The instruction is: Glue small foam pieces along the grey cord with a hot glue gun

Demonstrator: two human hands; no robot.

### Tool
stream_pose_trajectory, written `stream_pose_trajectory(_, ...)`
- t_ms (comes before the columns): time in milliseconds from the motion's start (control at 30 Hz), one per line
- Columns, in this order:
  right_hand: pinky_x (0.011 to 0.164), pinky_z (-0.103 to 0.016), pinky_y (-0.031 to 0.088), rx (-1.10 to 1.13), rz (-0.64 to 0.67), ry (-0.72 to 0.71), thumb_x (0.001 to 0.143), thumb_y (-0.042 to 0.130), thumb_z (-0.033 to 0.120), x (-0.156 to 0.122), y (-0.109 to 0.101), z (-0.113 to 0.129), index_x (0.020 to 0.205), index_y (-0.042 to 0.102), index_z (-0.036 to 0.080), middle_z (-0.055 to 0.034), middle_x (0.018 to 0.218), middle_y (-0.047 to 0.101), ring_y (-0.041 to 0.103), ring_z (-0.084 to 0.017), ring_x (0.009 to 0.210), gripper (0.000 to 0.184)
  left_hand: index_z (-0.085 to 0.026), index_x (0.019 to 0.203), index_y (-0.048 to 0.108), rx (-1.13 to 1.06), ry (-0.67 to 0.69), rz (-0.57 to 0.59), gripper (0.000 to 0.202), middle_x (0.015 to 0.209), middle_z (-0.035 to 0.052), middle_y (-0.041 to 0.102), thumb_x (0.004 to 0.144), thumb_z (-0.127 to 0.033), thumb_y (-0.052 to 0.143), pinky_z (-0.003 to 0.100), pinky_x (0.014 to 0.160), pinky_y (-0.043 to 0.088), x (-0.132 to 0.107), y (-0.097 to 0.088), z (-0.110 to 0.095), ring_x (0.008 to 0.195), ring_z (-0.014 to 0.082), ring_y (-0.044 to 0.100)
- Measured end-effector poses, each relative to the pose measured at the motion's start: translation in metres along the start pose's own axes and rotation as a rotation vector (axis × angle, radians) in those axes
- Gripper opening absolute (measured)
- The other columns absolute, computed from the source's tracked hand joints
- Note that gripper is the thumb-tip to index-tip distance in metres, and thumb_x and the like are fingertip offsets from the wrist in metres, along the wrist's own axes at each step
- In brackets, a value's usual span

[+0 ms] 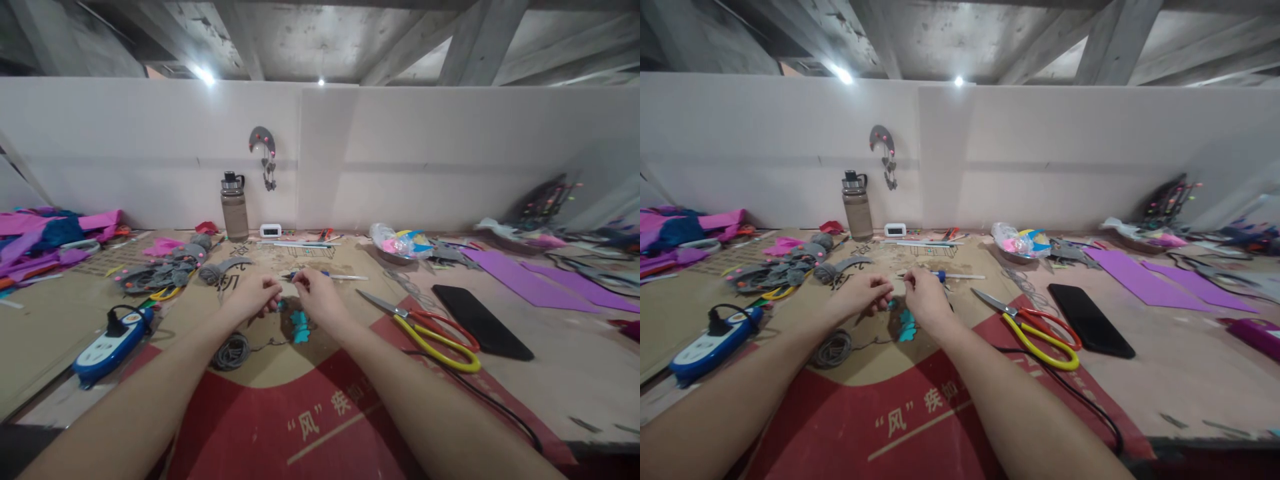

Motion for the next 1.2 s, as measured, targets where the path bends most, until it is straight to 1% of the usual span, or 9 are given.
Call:
stream_pose_trajectory(133,0.073,-0.026,0.041,0.170,-0.078,-0.037,0.082,0.048,0.023,0.002,-0.011,0.005,0.085,0.061,0.018,-0.0042,0.086,0.063,0.055,-0.014,0.080,0.014,-0.016,0.065,0.066,-0.012,0.191,-0.096,0.016,0.056,-0.0008,0.058,0.063,-0.031,0.069,0.019,0.042,0.030,-0.004,-0.017,-0.025,0.046,0.0087,0.045)
stream_pose_trajectory(300,0.069,-0.025,0.044,0.443,-0.001,-0.048,0.083,0.049,0.033,0.001,-0.003,0.011,0.096,0.061,0.019,-0.0029,0.087,0.064,0.055,-0.012,0.075,0.023,-0.014,0.076,0.064,-0.250,0.162,0.054,0.030,0.057,-0.0041,0.050,0.065,-0.041,0.069,0.019,0.043,0.025,-0.007,-0.004,-0.027,0.045,0.0055,0.036)
stream_pose_trajectory(467,0.055,-0.021,0.042,0.549,0.095,0.047,0.079,0.053,0.031,-0.003,0.000,0.018,0.085,0.063,0.018,0.0013,0.068,0.059,0.050,-0.009,0.058,0.017,-0.013,0.072,0.059,-0.405,0.122,0.186,0.032,0.056,-0.0035,0.048,0.063,-0.042,0.072,0.019,0.045,0.025,-0.012,0.012,-0.028,0.047,0.0051,0.038)
stream_pose_trajectory(567,0.052,-0.020,0.041,0.615,0.093,0.091,0.077,0.054,0.029,-0.004,-0.003,0.020,0.079,0.062,0.016,0.0026,0.060,0.056,0.049,-0.009,0.054,0.015,-0.013,0.068,0.058,-0.474,0.112,0.215,0.033,0.059,-0.0021,0.052,0.062,-0.042,0.073,0.019,0.046,0.027,-0.014,0.016,-0.030,0.048,0.0050,0.040)
stream_pose_trajectory(667,0.053,-0.021,0.043,0.671,0.042,0.086,0.077,0.054,0.029,-0.004,-0.008,0.021,0.078,0.062,0.016,0.0017,0.060,0.057,0.051,-0.009,0.055,0.015,-0.014,0.068,0.059,-0.520,0.144,0.184,0.031,0.064,-0.0002,0.057,0.064,-0.041,0.072,0.019,0.047,0.030,-0.016,0.016,-0.035,0.050,0.0052,0.042)
stream_pose_trajectory(767,0.055,-0.022,0.045,0.668,-0.003,0.078,0.078,0.052,0.028,-0.005,-0.011,0.021,0.080,0.062,0.016,0.0007,0.062,0.058,0.053,-0.010,0.056,0.016,-0.014,0.069,0.060,-0.551,0.165,0.164,0.028,0.063,-0.0001,0.058,0.067,-0.040,0.070,0.018,0.046,0.031,-0.017,0.015,-0.037,0.050,0.0055,0.044)
stream_pose_trajectory(867,0.057,-0.023,0.044,0.571,-0.025,0.035,0.080,0.050,0.028,-0.007,-0.015,0.025,0.081,0.062,0.017,-0.0002,0.067,0.060,0.053,-0.011,0.059,0.016,-0.014,0.070,0.060,-0.555,0.172,0.170,0.026,0.063,-0.0003,0.058,0.068,-0.039,0.069,0.018,0.046,0.031,-0.018,0.017,-0.037,0.049,0.0049,0.043)
stream_pose_trajectory(1000,0.062,-0.023,0.042,0.398,-0.043,-0.028,0.083,0.047,0.027,-0.008,-0.020,0.030,0.079,0.059,0.018,-0.0014,0.073,0.062,0.054,-0.012,0.067,0.015,-0.014,0.070,0.058,-0.545,0.127,0.184,0.028,0.061,-0.0017,0.056,0.068,-0.039,0.070,0.016,0.044,0.030,-0.019,0.019,-0.035,0.048,0.0039,0.043)
stream_pose_trajectory(1200,0.063,-0.023,0.039,0.342,-0.042,-0.051,0.084,0.044,0.024,-0.010,-0.024,0.037,0.075,0.055,0.019,-0.0006,0.071,0.059,0.052,-0.012,0.067,0.015,-0.014,0.072,0.058,-0.586,0.097,0.232,0.029,0.065,-0.0012,0.058,0.067,-0.039,0.070,0.016,0.045,0.031,-0.022,0.024,-0.036,0.049,0.0038,0.047)
Point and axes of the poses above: each hand's wrist, its own x-axis towards the middle knuckle, its own y-axis out of the palm, z = x × y, the point moved 10 cm from there along x, towards the middle knuckle
